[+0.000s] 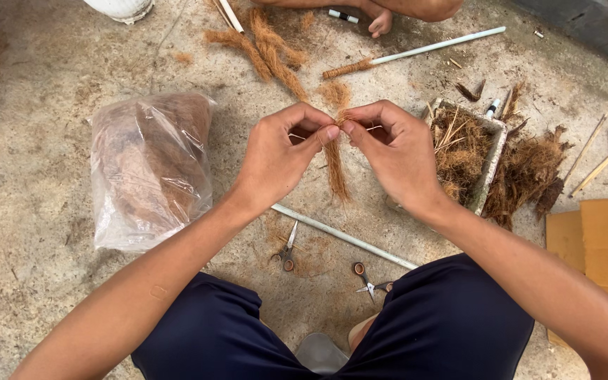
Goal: The person gathers loose coconut coir fibers, bundles them by hand, and attaches the bundle to a metal rod to form a broom head. The person repeats this process with multiple bundles.
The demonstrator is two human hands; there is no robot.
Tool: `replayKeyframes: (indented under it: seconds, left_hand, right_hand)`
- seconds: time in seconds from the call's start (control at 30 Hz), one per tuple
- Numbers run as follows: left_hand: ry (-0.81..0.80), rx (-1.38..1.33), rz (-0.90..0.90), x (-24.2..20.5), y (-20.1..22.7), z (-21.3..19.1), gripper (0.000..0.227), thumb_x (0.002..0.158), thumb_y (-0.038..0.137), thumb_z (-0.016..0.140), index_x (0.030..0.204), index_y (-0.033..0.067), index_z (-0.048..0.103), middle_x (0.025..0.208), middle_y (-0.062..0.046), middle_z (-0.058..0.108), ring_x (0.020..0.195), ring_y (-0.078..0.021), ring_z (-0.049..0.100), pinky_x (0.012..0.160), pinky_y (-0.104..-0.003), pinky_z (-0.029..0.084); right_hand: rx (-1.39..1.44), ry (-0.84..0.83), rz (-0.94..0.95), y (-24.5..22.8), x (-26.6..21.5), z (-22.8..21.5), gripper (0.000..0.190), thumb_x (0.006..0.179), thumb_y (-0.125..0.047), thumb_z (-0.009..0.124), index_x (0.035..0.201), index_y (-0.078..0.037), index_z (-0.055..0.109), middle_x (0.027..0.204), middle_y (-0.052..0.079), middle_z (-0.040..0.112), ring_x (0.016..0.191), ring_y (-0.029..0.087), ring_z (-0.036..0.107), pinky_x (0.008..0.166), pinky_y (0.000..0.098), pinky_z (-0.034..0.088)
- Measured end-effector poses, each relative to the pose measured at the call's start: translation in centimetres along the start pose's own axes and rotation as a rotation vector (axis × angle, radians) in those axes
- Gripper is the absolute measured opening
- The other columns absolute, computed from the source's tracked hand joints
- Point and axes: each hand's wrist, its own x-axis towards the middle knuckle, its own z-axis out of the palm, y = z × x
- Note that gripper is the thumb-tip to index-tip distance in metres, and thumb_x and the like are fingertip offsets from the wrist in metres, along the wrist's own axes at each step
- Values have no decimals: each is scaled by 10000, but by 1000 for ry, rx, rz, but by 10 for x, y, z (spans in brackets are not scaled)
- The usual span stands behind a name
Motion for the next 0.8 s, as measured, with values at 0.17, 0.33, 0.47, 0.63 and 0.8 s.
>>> replayKeyframes:
  seconds: [0.17, 0.33, 0.47, 0.63, 0.8]
  left_hand:
    - [-14, -35, 7, 4, 0, -1, 174, 925, 197, 724, 1023, 53, 729, 888, -88, 780, 776, -114, 758, 682, -278, 649]
    - [-28, 9, -245, 2, 3, 0, 367, 930, 208, 733, 1265, 109, 621, 910, -90, 801, 721, -157, 745, 641, -336, 574]
    - [17, -62, 56, 1, 2, -1, 252, 926, 199, 732, 1121, 40, 738, 930, -97, 793, 803, -118, 757, 705, -266, 627]
    - [25, -18, -23, 2, -2, 0, 179, 930, 195, 742, 1013, 43, 787, 881, -94, 796, 752, -130, 740, 670, -260, 604]
    - [82, -215, -142, 4, -5, 3, 155, 934, 157, 716, 1033, 52, 773, 888, -89, 795, 761, -119, 760, 709, -261, 649]
  right_hand:
    - [40, -73, 25, -2, -1, -2, 141, 983, -96, 675, 1092, -34, 739, 966, 81, 771, 817, 115, 736, 746, 262, 632]
    - [151, -108, -13, -1, -5, -2, 206, 1004, -49, 591, 1149, -30, 736, 1049, 75, 752, 891, 115, 738, 823, 267, 646]
    - [150, -114, 1, -2, -4, -3, 179, 976, -62, 690, 1147, -27, 734, 1046, 87, 754, 889, 124, 717, 812, 263, 618]
    - [148, -27, 11, -7, -1, -1, 182, 955, -108, 731, 1127, -54, 706, 1030, 80, 760, 892, 113, 739, 793, 260, 647]
    - [-79, -46, -170, -13, -9, 3, 317, 953, -124, 746, 1253, -40, 685, 1108, 119, 761, 929, 142, 763, 789, 272, 651]
